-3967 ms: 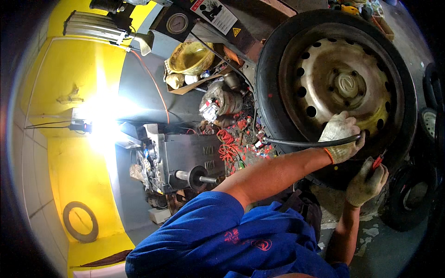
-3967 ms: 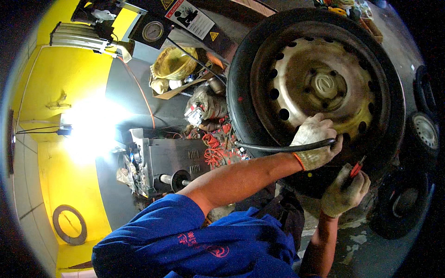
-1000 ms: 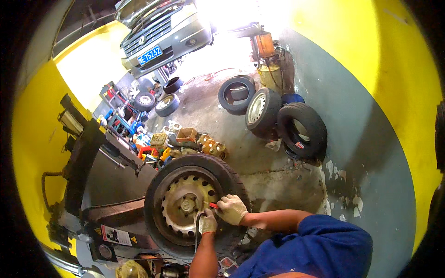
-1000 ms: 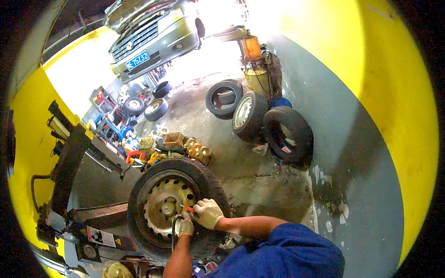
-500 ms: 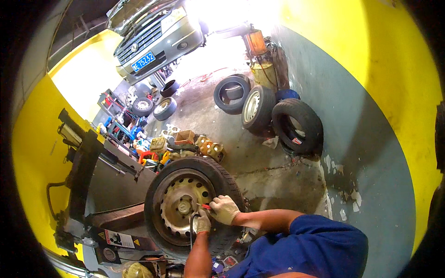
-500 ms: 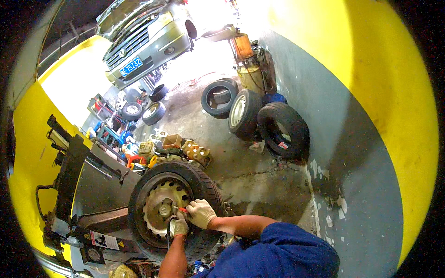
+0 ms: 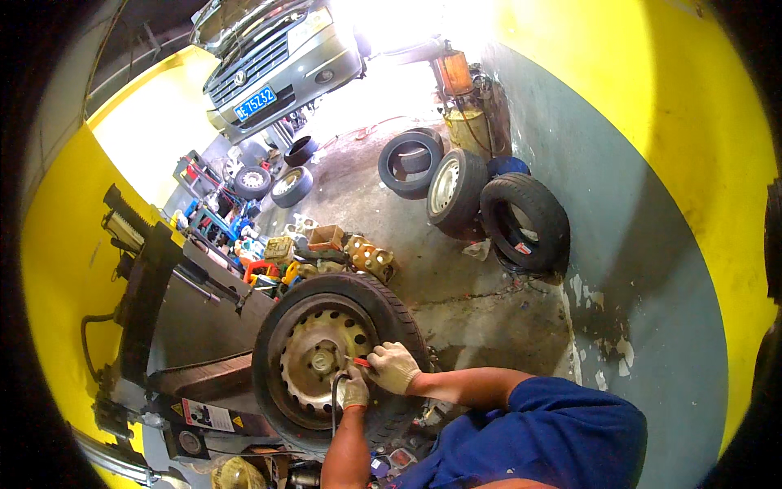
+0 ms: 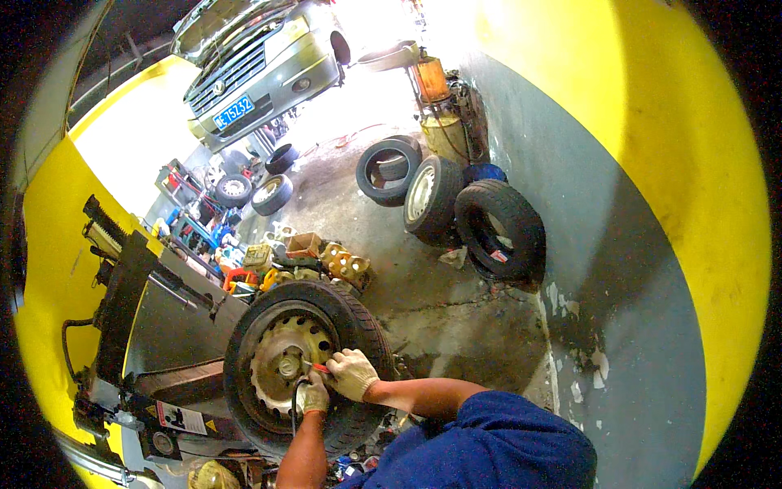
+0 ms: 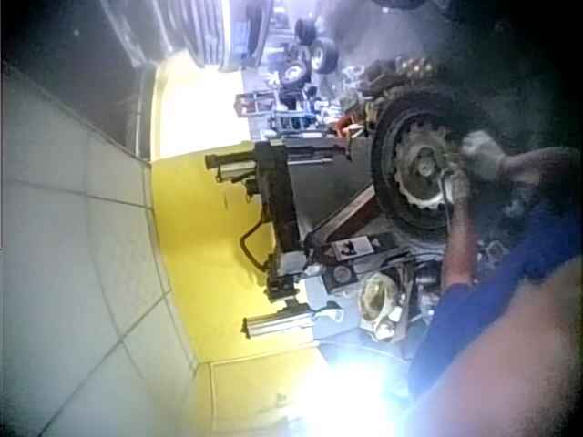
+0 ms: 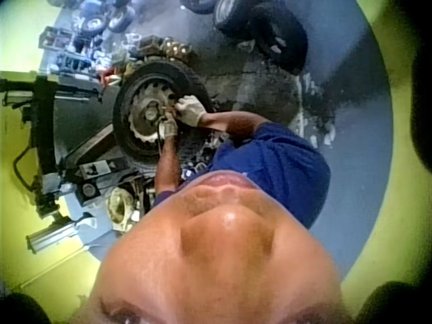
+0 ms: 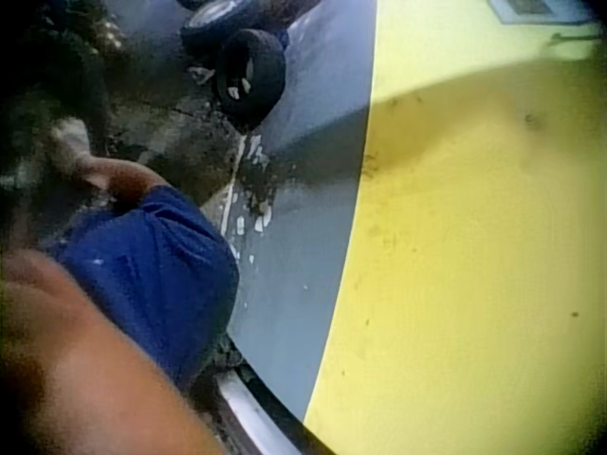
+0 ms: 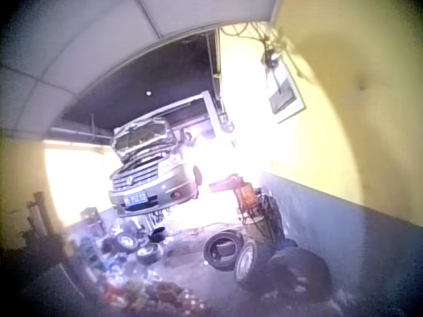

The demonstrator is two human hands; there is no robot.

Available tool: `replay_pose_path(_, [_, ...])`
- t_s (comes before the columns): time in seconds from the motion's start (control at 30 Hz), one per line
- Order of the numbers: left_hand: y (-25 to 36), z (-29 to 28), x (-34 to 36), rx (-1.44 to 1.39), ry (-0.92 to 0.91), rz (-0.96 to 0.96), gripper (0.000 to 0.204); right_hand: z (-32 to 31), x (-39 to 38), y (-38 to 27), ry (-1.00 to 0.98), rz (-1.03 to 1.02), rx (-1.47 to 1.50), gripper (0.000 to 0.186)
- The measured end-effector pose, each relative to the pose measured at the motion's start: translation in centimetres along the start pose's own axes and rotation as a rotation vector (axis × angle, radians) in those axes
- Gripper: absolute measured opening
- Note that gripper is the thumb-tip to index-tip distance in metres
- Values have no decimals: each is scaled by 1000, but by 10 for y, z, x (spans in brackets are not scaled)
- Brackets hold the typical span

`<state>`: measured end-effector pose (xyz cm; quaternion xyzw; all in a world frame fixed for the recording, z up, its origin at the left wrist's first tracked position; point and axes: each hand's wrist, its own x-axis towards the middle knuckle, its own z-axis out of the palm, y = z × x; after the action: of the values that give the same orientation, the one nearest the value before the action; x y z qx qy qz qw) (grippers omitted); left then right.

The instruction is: The person uses a red-handled tool to repeatedly pry and scrape the bead of a tire mounted on a rim. They then remove the tire from the machine and place it on the floor.

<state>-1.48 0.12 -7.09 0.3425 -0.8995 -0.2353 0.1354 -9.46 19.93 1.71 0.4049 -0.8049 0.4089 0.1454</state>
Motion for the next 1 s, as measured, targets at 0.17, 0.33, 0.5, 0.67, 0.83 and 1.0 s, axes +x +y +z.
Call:
replay_pose_path(0.17, [-30, 3, 3, -184, 140, -2, 41, 7, 4, -15, 21, -34, 38, 22])
replay_pose_path(0.33, [35, -16, -13, -76, -12, -6, 32, 1, 0, 3, -20, 13, -6, 22])
replay_pose_path(0.5, [-59, 18, 6, 159, 161, 251, 29, 0, 6, -19, -63, -32, 11, 22])
replay_pose_path(0.67, [0, -1, -4, 57, 8, 134, 40, 0, 3, -4, -63, 1, -24, 21])
replay_pose_path(0.83, [-44, 35, 9, -76, 109, 49, 38, 5, 4, -8, -44, -35, -22, 20])
replay_pose_path(1.0, [-102, 63, 28, 154, 168, 145, 38, 10, 5, -12, -75, -39, -16, 22])
